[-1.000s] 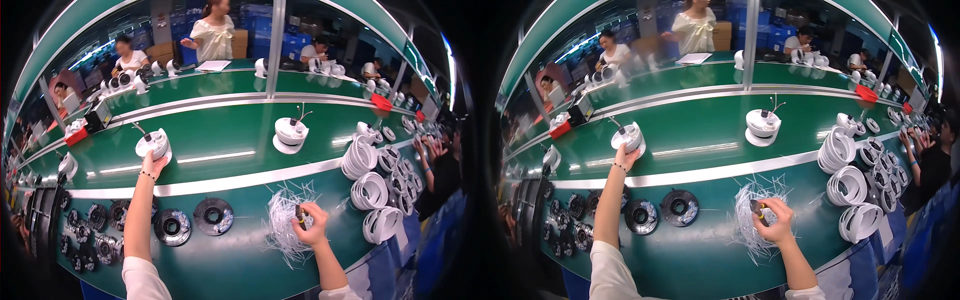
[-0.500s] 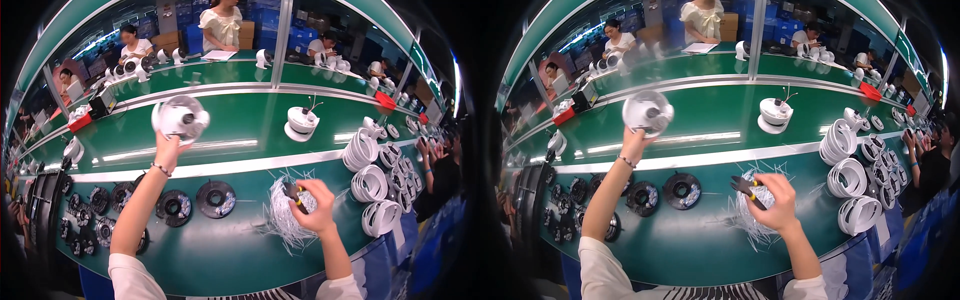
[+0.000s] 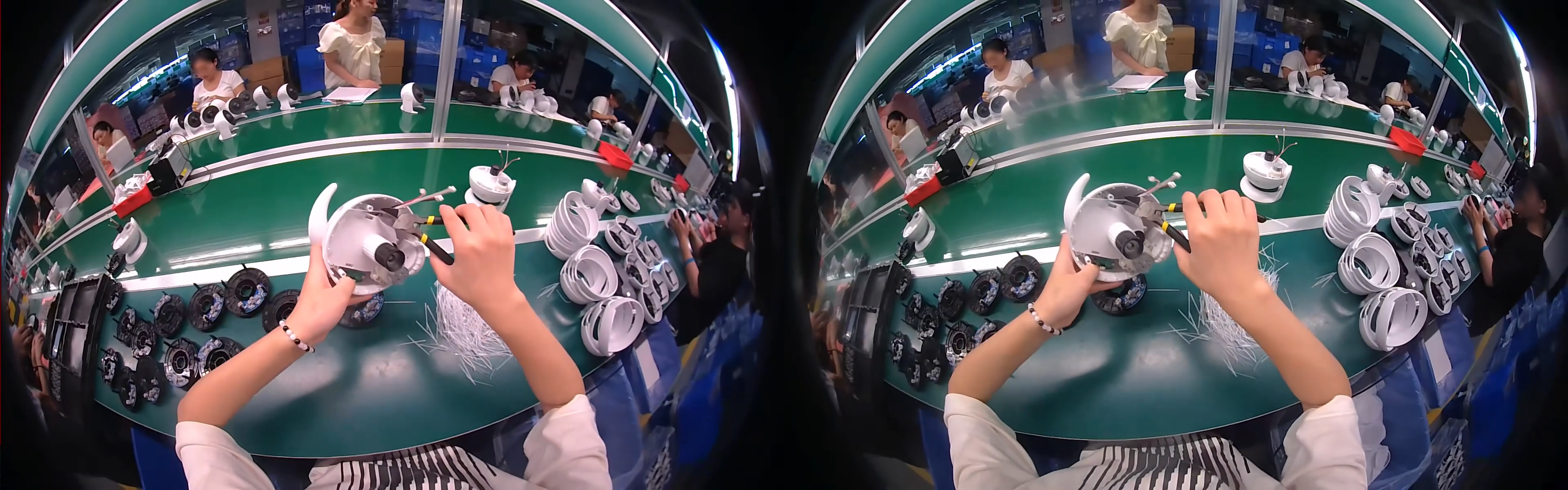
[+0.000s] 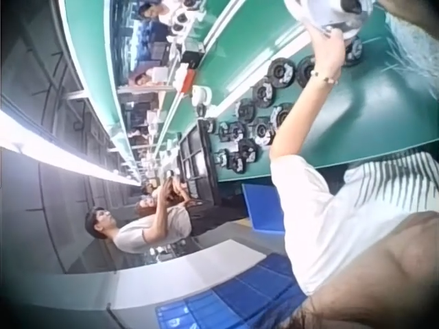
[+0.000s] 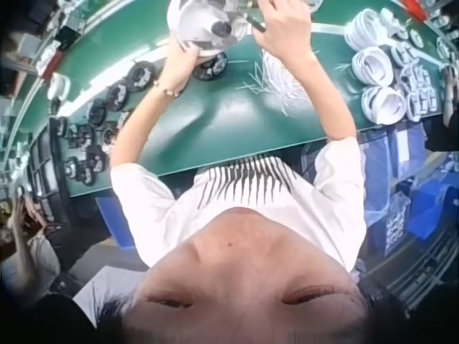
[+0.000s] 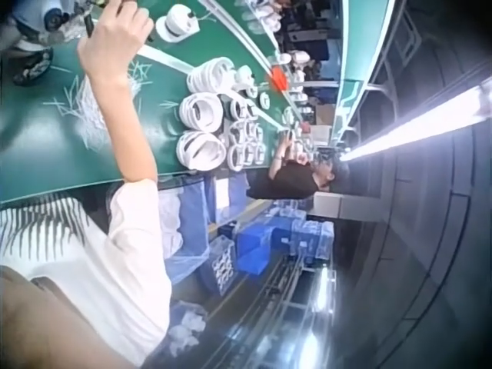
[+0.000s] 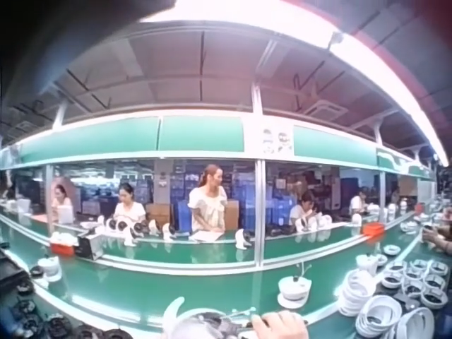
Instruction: Fitting circuit boards into security camera housings and trimming wires on an assembly line.
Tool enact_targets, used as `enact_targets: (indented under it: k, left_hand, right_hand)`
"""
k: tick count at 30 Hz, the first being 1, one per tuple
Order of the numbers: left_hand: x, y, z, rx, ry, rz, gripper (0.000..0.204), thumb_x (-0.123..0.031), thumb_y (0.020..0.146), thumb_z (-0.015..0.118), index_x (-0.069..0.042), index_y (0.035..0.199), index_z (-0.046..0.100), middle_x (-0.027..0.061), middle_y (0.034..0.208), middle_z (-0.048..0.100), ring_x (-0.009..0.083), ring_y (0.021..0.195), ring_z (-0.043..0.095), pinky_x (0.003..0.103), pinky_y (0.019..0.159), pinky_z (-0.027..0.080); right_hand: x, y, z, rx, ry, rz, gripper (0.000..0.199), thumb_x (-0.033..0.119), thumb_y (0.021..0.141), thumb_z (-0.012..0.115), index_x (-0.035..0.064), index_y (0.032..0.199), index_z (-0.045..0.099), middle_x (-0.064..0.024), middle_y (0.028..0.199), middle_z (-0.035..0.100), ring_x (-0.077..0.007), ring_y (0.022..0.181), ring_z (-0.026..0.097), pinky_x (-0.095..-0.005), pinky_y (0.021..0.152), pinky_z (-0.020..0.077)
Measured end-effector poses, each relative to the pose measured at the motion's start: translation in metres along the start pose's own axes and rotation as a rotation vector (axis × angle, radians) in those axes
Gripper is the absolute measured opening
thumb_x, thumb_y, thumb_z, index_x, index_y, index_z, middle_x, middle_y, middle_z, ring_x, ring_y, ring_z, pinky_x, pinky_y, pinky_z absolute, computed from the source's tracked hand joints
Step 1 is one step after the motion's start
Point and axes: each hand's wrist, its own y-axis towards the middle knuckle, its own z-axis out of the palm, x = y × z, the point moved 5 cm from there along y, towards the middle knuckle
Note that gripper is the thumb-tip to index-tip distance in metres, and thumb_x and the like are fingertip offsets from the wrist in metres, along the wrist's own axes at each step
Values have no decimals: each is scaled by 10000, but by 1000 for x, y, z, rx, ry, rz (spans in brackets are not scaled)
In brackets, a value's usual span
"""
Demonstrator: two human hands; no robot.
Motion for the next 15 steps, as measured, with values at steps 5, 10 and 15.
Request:
enact_targets:
  k: [5,10,15]
  left_hand:
    - [-1,-3,8,0,24,3,692,149,695,290,-92,1308,80,161,1299,279,272,1201,355,389,932,418]
    - [7,1,10,30,170,76,691,127,721,290,-139,1330,100,114,1315,252,281,1212,334,401,879,475]
    - [6,3,17,18,87,-4,705,122,713,296,-152,1331,97,119,1315,248,277,1214,332,398,886,470]
  right_hand:
    - [1,-2,4,24,-66,5,447,195,520,714,31,911,574,-70,790,487,-228,766,459,-344,674,352]
    - [-3,-1,8,82,-95,20,423,199,526,715,32,895,595,-64,752,498,-220,723,479,-340,641,357]
    - [-12,-9,11,44,-26,37,375,198,537,713,38,856,598,-59,692,524,-213,645,512,-333,586,371]
